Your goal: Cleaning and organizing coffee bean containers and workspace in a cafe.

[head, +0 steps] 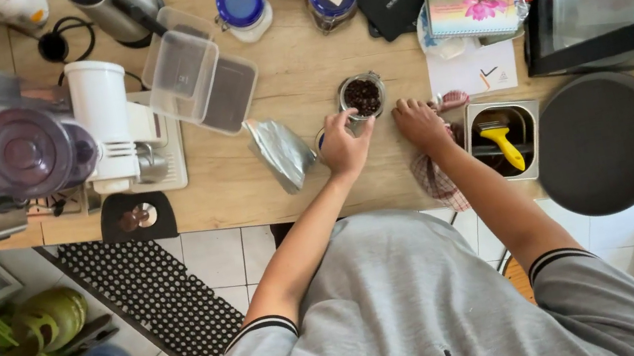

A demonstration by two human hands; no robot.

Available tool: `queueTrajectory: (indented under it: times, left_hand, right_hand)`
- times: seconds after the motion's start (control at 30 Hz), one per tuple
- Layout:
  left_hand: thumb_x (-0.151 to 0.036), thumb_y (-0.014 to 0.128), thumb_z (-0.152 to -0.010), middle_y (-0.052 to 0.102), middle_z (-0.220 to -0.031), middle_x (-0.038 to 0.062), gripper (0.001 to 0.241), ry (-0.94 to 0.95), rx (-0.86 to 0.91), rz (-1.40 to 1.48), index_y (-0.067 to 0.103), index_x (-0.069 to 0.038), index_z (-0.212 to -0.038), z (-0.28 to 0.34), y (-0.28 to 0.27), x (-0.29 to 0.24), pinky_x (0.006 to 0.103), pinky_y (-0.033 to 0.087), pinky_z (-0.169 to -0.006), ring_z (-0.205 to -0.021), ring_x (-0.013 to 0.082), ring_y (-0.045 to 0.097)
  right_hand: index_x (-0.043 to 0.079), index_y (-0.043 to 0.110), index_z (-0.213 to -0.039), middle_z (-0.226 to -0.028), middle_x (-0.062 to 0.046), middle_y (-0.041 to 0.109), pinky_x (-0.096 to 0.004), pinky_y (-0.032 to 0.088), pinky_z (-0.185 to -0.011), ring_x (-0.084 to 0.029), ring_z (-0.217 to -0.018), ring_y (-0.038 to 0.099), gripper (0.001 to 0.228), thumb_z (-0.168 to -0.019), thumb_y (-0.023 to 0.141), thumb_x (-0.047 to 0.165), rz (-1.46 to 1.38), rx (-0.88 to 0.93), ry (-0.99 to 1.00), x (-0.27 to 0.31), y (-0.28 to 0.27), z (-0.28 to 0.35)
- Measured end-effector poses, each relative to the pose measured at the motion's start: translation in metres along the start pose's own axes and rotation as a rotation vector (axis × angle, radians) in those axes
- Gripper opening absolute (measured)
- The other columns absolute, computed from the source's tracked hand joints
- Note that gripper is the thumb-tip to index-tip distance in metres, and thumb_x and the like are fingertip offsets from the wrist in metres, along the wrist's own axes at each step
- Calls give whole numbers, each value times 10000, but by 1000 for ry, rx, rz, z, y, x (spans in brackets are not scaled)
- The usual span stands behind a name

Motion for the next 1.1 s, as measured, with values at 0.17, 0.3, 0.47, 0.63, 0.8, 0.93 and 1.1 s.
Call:
queueTrajectory:
  times: [0.17,0.3,0.47,0.63,0.8,0.93,1.1]
  left_hand:
    - [-565,827,-704,524,-1391,126,907,162,14,13,482,-179,-1449,-11,3,-8,442,628,-791,-1278,319,615]
    - [-585,806,-767,432,-1526,205,1056,246,262,-155,297,-162,-1589,-34,22,-1,424,643,-723,-1015,346,742]
    - [-627,836,-697,479,-1505,186,1129,355,309,-131,325,-156,-1588,-50,24,-7,454,631,-774,-1048,362,726]
    - [-534,877,-649,531,-1491,86,1022,222,347,-73,399,-204,-1489,-56,31,-3,487,616,-865,-1021,347,726]
    - [-581,889,-536,596,-1437,-20,1063,211,221,-157,403,-252,-1422,-58,36,-8,410,631,-831,-1004,250,741]
    - [-551,900,-495,651,-1348,-39,1103,288,92,-260,420,-256,-1443,-51,29,-26,347,642,-756,-941,190,757]
    - [-440,870,-512,510,-1537,10,1068,312,88,-183,387,-226,-1440,-40,27,-41,384,633,-708,-910,249,760]
  right_hand:
    - [145,687,-1019,-971,-30,549,-415,535,-639,-287,-769,675,167,-948,543,189,-313,-87,234,-14,-120,6]
    - [107,732,-1025,-947,-100,606,-420,528,-707,-362,-795,661,97,-1049,654,161,-759,-481,532,-44,-203,10]
    - [66,662,-1010,-1138,-184,645,-463,536,-800,-414,-903,668,103,-1048,567,82,-1138,-649,538,-33,-191,-15]
    - [93,603,-1126,-935,-125,628,-375,528,-862,-328,-873,680,125,-1019,656,129,-1260,-546,454,-20,-173,-45]
    - [77,547,-1276,-1060,-167,681,-428,526,-864,-367,-938,684,223,-1068,533,157,-1091,-315,291,-22,-201,-63]
    - [87,578,-1297,-1182,-127,682,-356,505,-817,-290,-956,674,267,-1049,539,178,-647,-293,84,-15,-222,-66]
    - [143,644,-1071,-1121,-79,583,-383,467,-769,-280,-884,595,115,-977,577,150,-525,-418,96,-8,-170,-51]
Point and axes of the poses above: each hand's wrist, its own z-axis away from the middle knuckle, its own y-axis out of the palm, x = y × z, the point moved 7 cm from there along -z, towards the middle knuckle
